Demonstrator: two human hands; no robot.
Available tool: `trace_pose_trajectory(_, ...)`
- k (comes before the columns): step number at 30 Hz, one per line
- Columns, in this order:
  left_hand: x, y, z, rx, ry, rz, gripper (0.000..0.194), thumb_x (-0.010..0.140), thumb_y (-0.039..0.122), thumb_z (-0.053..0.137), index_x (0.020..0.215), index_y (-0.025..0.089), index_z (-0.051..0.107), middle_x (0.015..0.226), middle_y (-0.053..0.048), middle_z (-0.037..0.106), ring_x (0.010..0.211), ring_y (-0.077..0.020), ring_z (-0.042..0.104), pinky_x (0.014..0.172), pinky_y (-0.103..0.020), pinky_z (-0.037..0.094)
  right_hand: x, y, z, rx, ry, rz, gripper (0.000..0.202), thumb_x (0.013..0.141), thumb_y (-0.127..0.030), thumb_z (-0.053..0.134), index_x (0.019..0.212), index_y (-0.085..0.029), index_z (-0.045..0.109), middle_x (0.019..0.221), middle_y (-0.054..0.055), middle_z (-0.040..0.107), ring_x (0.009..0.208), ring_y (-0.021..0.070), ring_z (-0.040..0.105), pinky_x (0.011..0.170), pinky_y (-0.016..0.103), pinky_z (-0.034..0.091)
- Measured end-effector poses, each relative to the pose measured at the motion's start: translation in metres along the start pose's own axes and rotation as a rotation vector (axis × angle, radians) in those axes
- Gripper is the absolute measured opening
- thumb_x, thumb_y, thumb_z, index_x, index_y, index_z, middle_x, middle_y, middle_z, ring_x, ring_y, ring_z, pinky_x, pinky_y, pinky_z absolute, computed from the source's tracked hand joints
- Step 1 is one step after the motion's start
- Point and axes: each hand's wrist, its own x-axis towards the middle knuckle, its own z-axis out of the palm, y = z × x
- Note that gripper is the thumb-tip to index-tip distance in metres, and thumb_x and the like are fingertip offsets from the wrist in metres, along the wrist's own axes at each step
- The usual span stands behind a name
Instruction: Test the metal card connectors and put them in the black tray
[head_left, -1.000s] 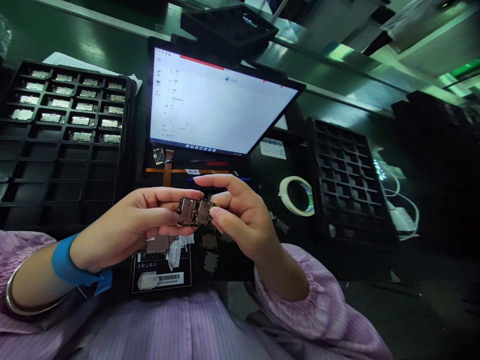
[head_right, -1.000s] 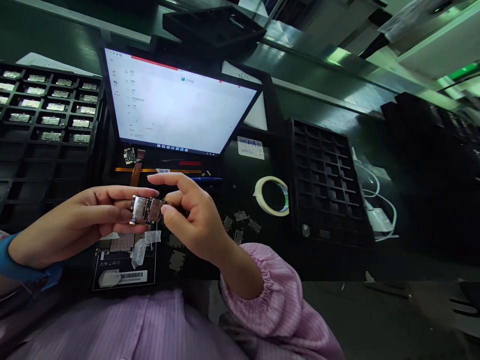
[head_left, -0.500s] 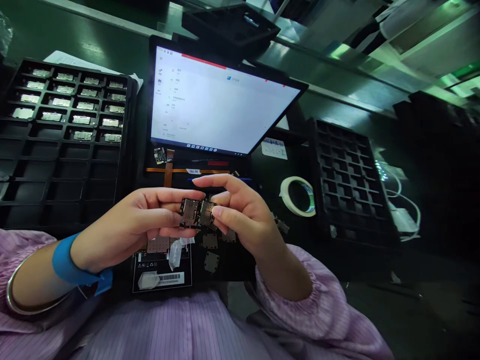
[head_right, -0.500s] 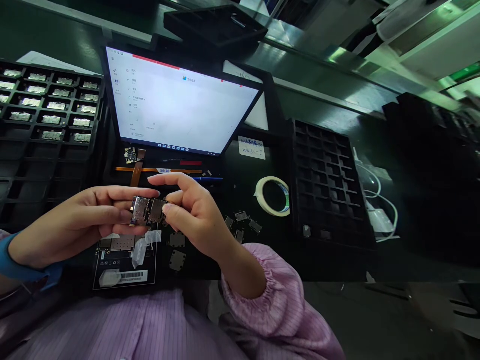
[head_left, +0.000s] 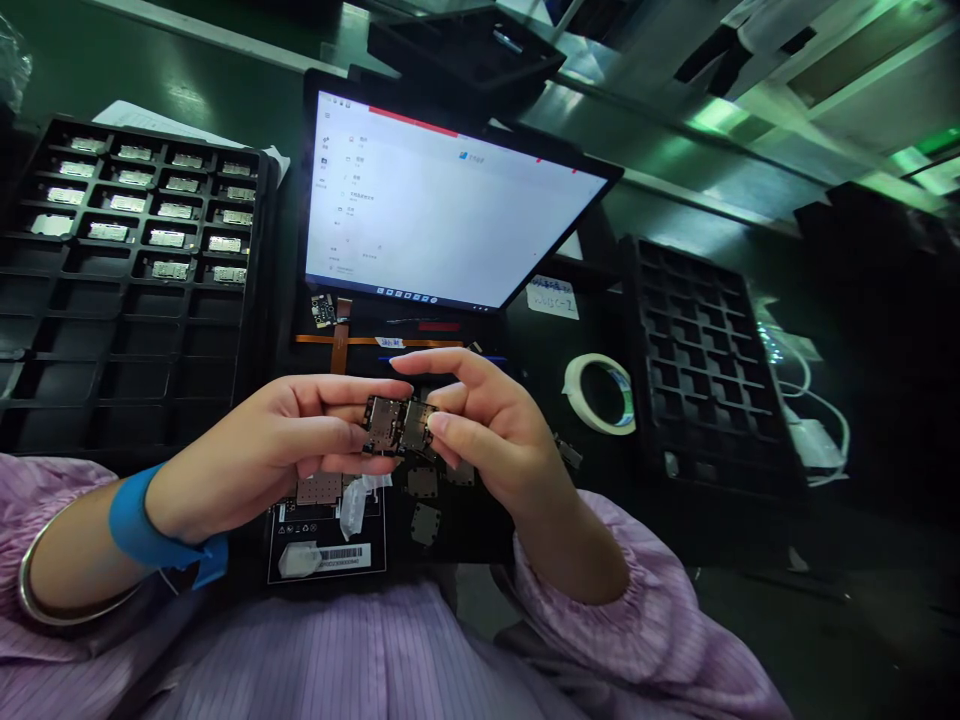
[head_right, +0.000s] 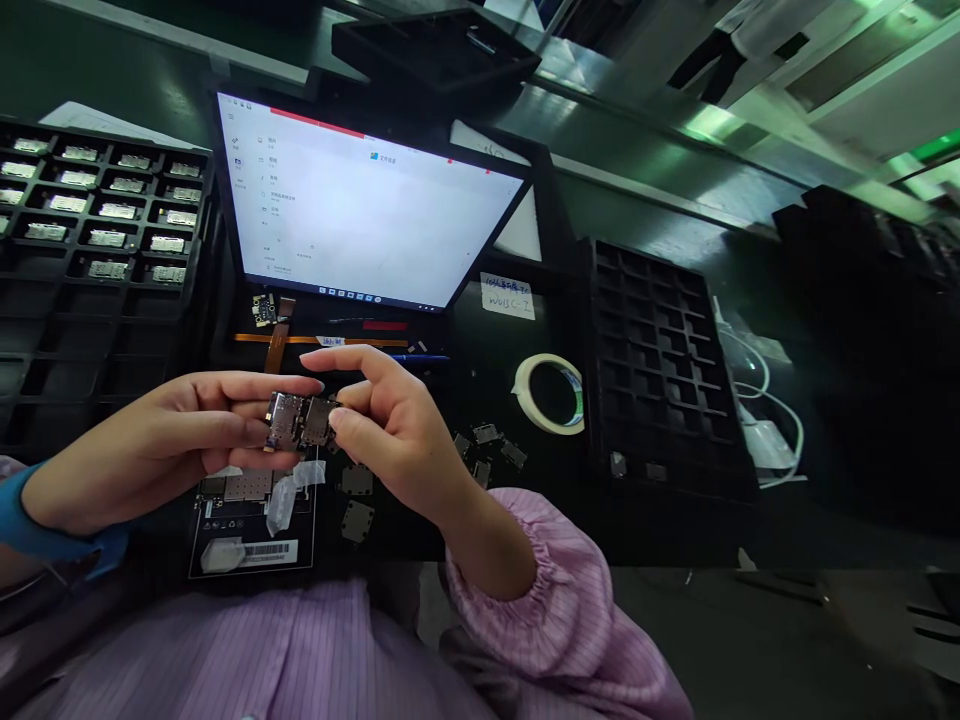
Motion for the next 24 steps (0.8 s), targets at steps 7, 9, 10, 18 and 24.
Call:
trace_pose_trajectory(7, 0.0002, 0.0003, -0.0001, -0.006, -0.022, 0.010, 0.037, 0.081, 0.002, 0.061, 0.112, 0.019, 0.074, 0.101, -0.006, 0.077, 0.090, -0.0154, 0.072, 0.083, -0.024, 0.059, -0.0004, -0.0015, 0.0021, -0.081, 0.052, -0.006, 0.037, 0.083, -0.015, 0.049, 0.118, -0.017, 0.058, 0.050, -0.010, 0.042, 0.041, 0.0074, 0.034, 0.041, 0.022, 0.026)
trace_pose_trajectory(9, 0.0001, 0.0001, -0.0008, -0.003, -0.020, 0.010, 0.036, 0.082, 0.002, 0.061, 0.112, 0.019, 0.074, 0.101, -0.006, 0.077, 0.092, -0.0159, 0.072, 0.085, -0.025, 0.059, -0.0009, -0.0017, 0.0022, -0.119, 0.066, -0.022, 0.036, 0.083, -0.015, 0.049, 0.117, -0.017, 0.059, 0.050, -0.010, 0.041, 0.041, 0.0073, 0.034, 0.041, 0.022, 0.026)
trace_pose_trajectory(10, 0.0002, -0.0002, -0.0014, 0.000, -0.020, 0.009, 0.036, 0.082, 0.003, 0.062, 0.112, 0.019, 0.074, 0.102, -0.006, 0.077, 0.093, -0.0164, 0.072, 0.087, -0.026, 0.059, -0.0011, -0.0018, 0.0023, -0.132, 0.071, -0.027, 0.036, 0.083, -0.015, 0.049, 0.117, -0.017, 0.059, 0.050, -0.010, 0.041, 0.042, 0.0074, 0.034, 0.042, 0.022, 0.026)
trace_pose_trajectory(18, 0.0030, -0.0007, -0.0023, 0.087, 0.071, 0.034, 0.029, 0.081, 0.012, 0.072, 0.109, 0.018, 0.075, 0.099, -0.007, 0.077, 0.091, -0.0177, 0.072, 0.086, -0.029, 0.059, -0.0004, 0.0004, 0.0055, -0.163, 0.069, -0.044, 0.035, 0.083, -0.015, 0.050, 0.117, -0.017, 0.059, 0.051, -0.011, 0.041, 0.043, 0.0076, 0.037, 0.044, 0.022, 0.030)
trace_pose_trajectory(24, 0.0044, -0.0001, -0.0076, 0.284, 0.170, 0.146, 0.028, 0.075, 0.021, 0.081, 0.103, 0.019, 0.077, 0.091, -0.006, 0.078, 0.082, -0.0169, 0.072, 0.078, -0.028, 0.060, 0.0019, 0.0055, 0.0096, -0.208, 0.039, -0.098, 0.035, 0.085, -0.016, 0.050, 0.120, -0.018, 0.057, 0.055, -0.008, 0.053, 0.049, 0.0093, 0.047, 0.052, 0.024, 0.040)
